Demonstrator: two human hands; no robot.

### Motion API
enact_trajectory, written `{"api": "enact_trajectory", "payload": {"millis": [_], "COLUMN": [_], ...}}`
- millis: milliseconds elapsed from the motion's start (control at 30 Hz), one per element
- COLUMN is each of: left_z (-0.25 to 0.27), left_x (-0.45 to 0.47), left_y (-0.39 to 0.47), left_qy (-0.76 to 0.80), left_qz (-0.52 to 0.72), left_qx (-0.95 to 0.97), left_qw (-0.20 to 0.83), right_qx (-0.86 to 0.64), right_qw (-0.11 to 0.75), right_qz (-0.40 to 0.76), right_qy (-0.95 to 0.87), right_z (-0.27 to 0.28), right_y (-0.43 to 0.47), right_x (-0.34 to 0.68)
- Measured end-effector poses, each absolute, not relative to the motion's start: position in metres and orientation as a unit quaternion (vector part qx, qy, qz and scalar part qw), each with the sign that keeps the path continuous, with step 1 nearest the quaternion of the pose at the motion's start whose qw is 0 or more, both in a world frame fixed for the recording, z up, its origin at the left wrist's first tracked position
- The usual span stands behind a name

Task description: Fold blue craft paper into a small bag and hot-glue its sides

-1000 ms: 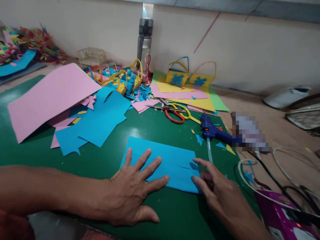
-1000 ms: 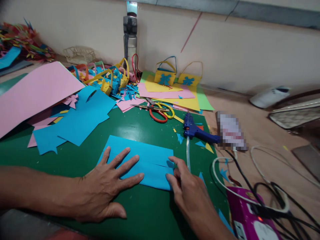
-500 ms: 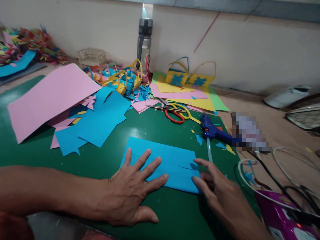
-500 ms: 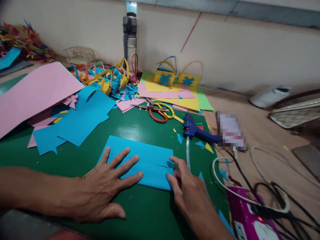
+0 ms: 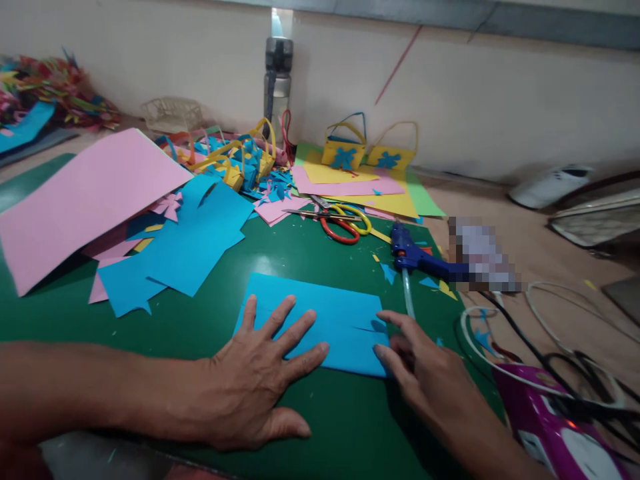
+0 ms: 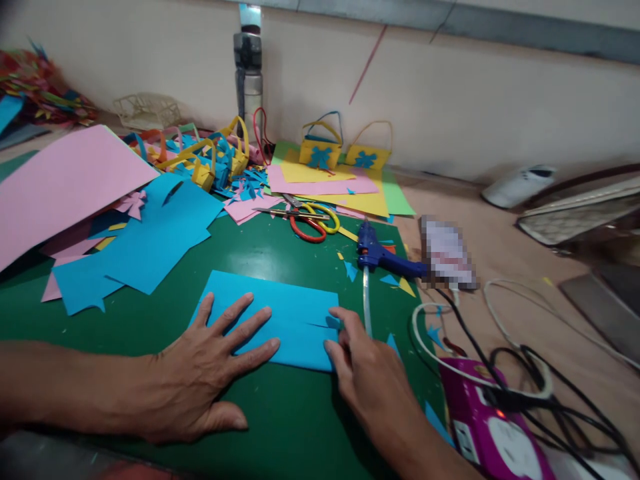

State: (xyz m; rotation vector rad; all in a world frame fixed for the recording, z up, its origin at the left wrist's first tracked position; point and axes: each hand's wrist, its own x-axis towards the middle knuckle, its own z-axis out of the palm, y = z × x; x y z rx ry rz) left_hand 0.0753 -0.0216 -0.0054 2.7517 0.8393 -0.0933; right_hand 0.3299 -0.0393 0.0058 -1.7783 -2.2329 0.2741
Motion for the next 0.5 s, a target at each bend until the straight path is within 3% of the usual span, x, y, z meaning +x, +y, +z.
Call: {"api": "enact_trajectory", "payload": {"millis": [133, 233, 500], "left_z": [-0.009, -0.013, -0.022], "left_x": [0.075, 0.074, 0.072], "left_y": [-0.025, -0.026, -0.029], "left_qy": [0.299, 0.294, 0.283], "left_qz": [-0.030, -0.013, 0.015], "left_qx": [0.947, 0.950, 0.957], "left_qw": [0.118, 0.105, 0.065], "right_qx": [-0.561, -0.499, -0.467], "right_qw": [0.088, 0.077, 0.047], "right_qz": [-0.132, -0.220, -0.128], "right_qy": [-0.813, -0.835, -0.874], "right_z": [0.012, 0.013, -0.007], "right_y": [-0.051, -0.066, -0.090], "right_x": [0.323, 0.303, 0.273]}}
